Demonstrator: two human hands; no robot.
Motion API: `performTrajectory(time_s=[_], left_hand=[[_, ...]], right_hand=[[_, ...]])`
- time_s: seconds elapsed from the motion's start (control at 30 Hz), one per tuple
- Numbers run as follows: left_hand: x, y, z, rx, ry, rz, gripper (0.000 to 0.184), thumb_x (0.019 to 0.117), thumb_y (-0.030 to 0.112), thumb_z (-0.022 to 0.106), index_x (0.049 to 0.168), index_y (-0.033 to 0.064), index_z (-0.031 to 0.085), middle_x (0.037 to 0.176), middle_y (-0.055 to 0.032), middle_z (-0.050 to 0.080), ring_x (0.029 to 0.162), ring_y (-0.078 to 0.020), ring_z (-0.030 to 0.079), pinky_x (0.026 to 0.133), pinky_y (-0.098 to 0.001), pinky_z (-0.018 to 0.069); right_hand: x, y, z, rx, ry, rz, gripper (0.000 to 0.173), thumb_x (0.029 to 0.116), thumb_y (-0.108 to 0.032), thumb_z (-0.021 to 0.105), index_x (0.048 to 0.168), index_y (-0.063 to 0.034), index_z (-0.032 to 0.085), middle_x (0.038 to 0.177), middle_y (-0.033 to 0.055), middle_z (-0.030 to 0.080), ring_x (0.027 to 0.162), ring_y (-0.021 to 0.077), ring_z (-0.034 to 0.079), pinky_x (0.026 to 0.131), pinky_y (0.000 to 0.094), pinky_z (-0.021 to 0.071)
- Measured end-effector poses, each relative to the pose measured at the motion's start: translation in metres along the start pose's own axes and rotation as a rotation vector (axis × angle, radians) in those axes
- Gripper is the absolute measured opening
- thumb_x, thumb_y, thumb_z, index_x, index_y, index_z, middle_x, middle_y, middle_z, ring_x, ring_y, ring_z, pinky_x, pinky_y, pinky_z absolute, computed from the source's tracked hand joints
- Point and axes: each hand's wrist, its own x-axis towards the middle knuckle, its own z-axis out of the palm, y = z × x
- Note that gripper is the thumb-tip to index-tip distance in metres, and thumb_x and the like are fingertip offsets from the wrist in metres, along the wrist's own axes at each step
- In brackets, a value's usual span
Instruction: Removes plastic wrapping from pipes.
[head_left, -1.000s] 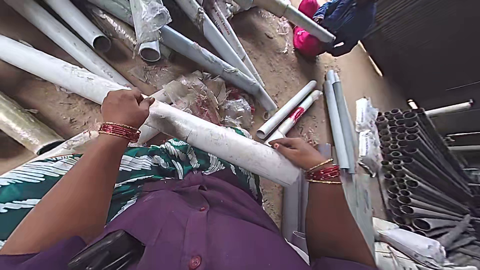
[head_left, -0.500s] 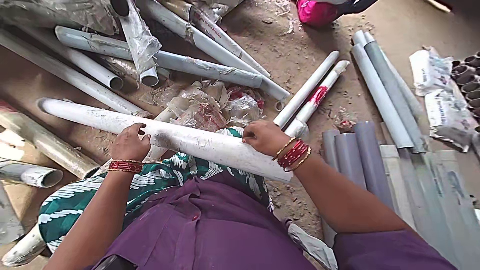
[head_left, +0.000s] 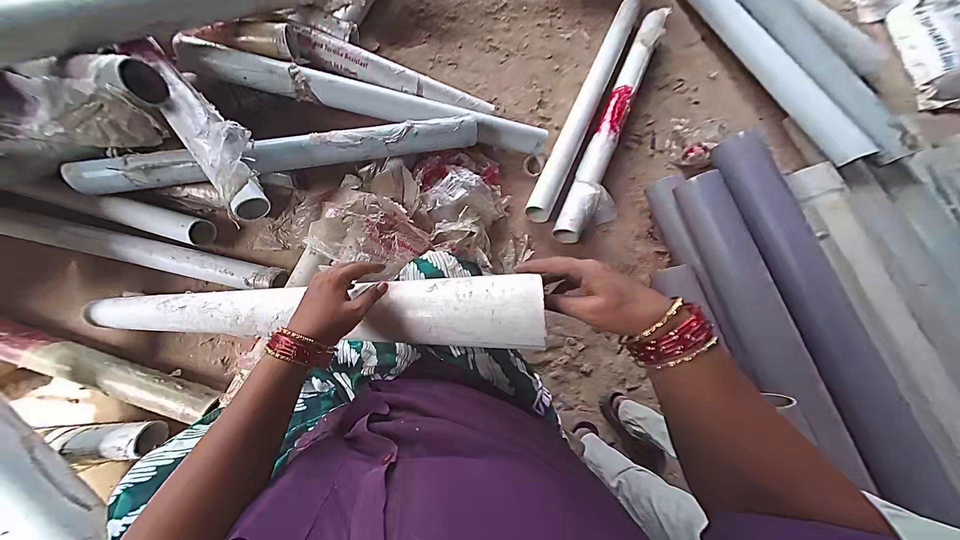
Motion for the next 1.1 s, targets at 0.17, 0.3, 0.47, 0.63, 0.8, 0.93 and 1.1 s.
performTrajectory(time_s=[0.17, 0.3, 0.47, 0.63, 0.8, 0.93, 1.1], left_hand=[[0.018, 0.018, 0.022, -0.066, -0.042, 0.230, 0.020, 0.0954, 0.009, 0.060, 0.101, 0.0026, 0.079, 0.109, -0.0130, 0.075, 0.107, -0.0236, 0.071, 0.097, -0.0471, 0.0525], [0.010, 0.013, 0.017, 0.108, 0.305, 0.238, 0.026, 0.0898, -0.002, 0.052, 0.101, -0.0026, 0.074, 0.093, -0.0169, 0.075, 0.083, -0.0274, 0.073, 0.077, -0.0441, 0.0573], [-0.011, 0.004, 0.010, 0.219, 0.381, 0.109, 0.030, 0.0965, 0.027, 0.066, 0.084, 0.0003, 0.074, 0.073, -0.0117, 0.069, 0.066, -0.0197, 0.064, 0.064, -0.0371, 0.0499], [-0.028, 0.019, 0.008, 0.164, 0.125, 0.182, 0.035, 0.0914, 0.001, 0.057, 0.124, -0.0003, 0.068, 0.126, -0.0216, 0.066, 0.100, -0.0299, 0.070, 0.083, -0.0412, 0.0584], [-0.042, 0.021, 0.013, 0.199, 0.053, 0.467, 0.019, 0.0974, 0.018, 0.064, 0.098, 0.0066, 0.079, 0.099, -0.0108, 0.075, 0.098, -0.0233, 0.071, 0.088, -0.0351, 0.0564], [-0.045, 0.020, 0.022, 0.108, 0.008, 0.527, 0.027, 0.0894, 0.020, 0.074, 0.112, 0.0065, 0.078, 0.107, -0.0117, 0.074, 0.104, -0.0227, 0.069, 0.094, -0.0346, 0.0549], [-0.041, 0.027, 0.032, 0.101, 0.062, 0.493, 0.011, 0.0885, 0.009, 0.071, 0.097, 0.0041, 0.077, 0.088, -0.0085, 0.073, 0.086, -0.0191, 0.069, 0.081, -0.0306, 0.0565]], right_hand=[[-0.006, 0.019, 0.056, -0.137, 0.519, -0.268, 0.026, 0.0930, 0.000, 0.059, 0.112, 0.0041, 0.075, 0.107, 0.0177, 0.076, 0.100, 0.0206, 0.074, 0.094, 0.0328, 0.0581], [-0.015, 0.026, 0.071, -0.344, 0.659, -0.508, 0.025, 0.0990, -0.001, 0.054, 0.105, -0.0017, 0.078, 0.107, 0.0200, 0.077, 0.098, 0.0290, 0.075, 0.088, 0.0411, 0.0578], [-0.036, 0.028, 0.082, -0.445, 0.605, -0.685, 0.021, 0.1007, -0.007, 0.056, 0.117, -0.0102, 0.070, 0.121, 0.0184, 0.073, 0.122, 0.0296, 0.066, 0.099, 0.0412, 0.0535], [-0.039, 0.028, 0.087, -0.409, 0.616, -0.645, 0.021, 0.1008, -0.006, 0.056, 0.116, -0.0071, 0.070, 0.123, 0.0208, 0.071, 0.124, 0.0301, 0.066, 0.102, 0.0404, 0.0544], [-0.032, 0.027, 0.086, -0.323, 0.623, -0.592, 0.023, 0.1007, -0.005, 0.056, 0.117, 0.0001, 0.070, 0.122, 0.0250, 0.070, 0.118, 0.0296, 0.069, 0.100, 0.0384, 0.0558], [-0.030, 0.028, 0.085, -0.317, 0.621, -0.580, 0.025, 0.1020, -0.007, 0.054, 0.120, 0.0005, 0.069, 0.123, 0.0247, 0.070, 0.117, 0.0288, 0.069, 0.099, 0.0376, 0.0561], [-0.029, 0.027, 0.087, -0.315, 0.631, -0.560, 0.024, 0.1017, -0.006, 0.054, 0.119, 0.0015, 0.070, 0.122, 0.0250, 0.070, 0.115, 0.0289, 0.070, 0.098, 0.0369, 0.0562]])
